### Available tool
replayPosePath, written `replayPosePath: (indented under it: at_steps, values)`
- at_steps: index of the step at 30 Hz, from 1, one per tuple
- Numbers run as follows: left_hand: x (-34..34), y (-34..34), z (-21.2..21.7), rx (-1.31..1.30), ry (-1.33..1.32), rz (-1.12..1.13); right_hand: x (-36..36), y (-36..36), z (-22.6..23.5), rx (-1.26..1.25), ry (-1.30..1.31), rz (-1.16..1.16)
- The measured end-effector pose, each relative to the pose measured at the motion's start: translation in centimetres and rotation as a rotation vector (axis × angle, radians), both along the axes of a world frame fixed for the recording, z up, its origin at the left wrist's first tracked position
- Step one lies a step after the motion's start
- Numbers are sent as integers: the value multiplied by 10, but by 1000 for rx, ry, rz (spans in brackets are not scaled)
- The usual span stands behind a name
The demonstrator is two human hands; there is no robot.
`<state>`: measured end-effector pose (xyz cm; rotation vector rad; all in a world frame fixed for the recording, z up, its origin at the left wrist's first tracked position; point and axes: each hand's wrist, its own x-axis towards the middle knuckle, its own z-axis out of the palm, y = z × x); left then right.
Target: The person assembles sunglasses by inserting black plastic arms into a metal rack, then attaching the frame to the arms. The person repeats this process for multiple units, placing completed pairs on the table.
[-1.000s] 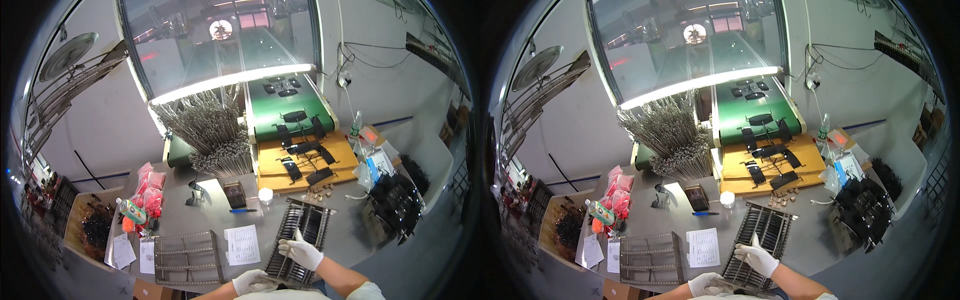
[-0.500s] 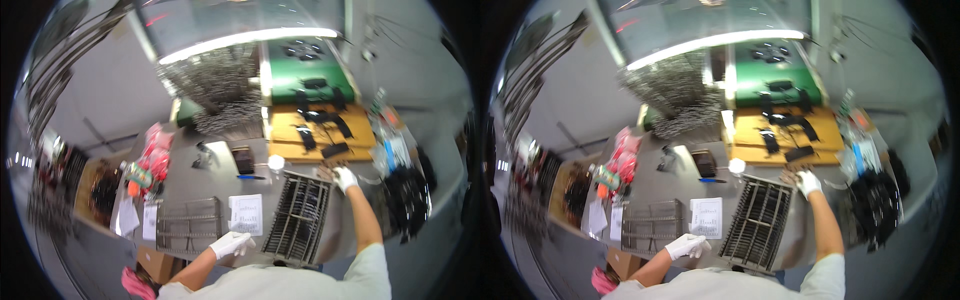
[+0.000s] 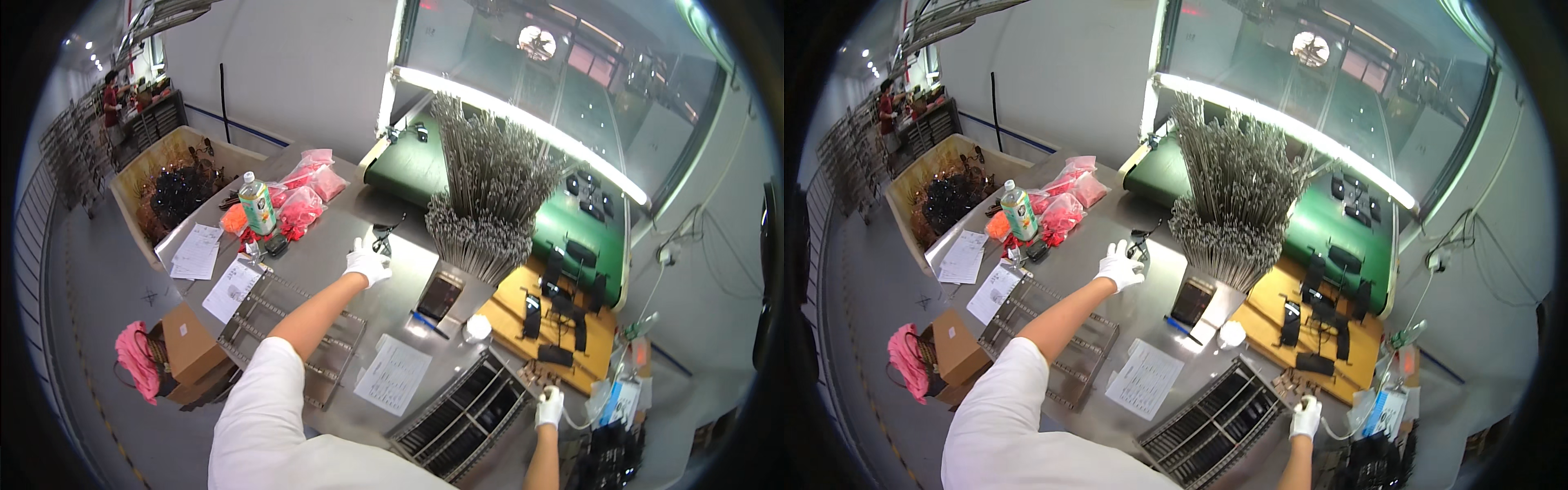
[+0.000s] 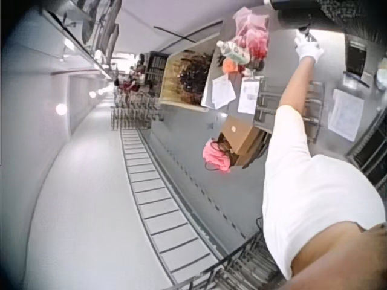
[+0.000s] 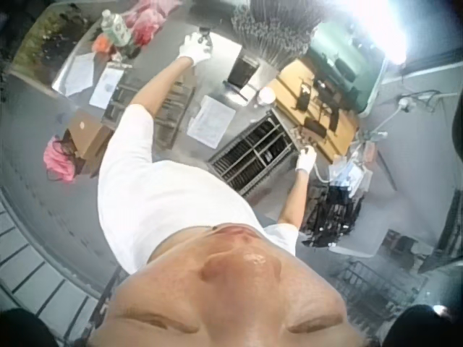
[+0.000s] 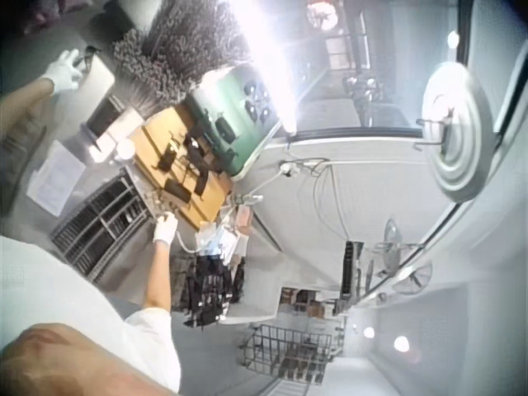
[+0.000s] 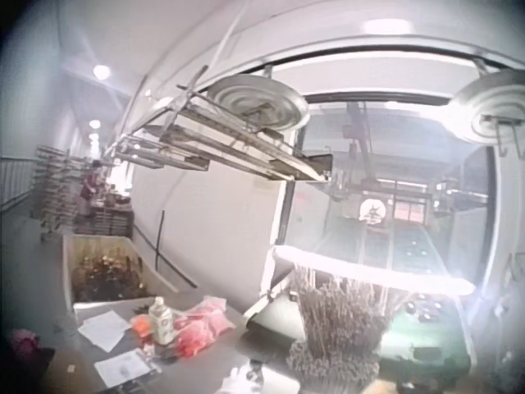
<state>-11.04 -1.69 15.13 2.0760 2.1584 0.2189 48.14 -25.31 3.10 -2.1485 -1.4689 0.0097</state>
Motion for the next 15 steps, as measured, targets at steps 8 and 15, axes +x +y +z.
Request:
replayPosePath:
  at_steps: [8, 15]
  values:
    - [-85, 62, -84, 523, -978, 336, -8, -81, 64, 95, 706, -96]
    - [-197, 29, -131, 575, -1846, 929, -149, -130, 99, -12, 200, 313]
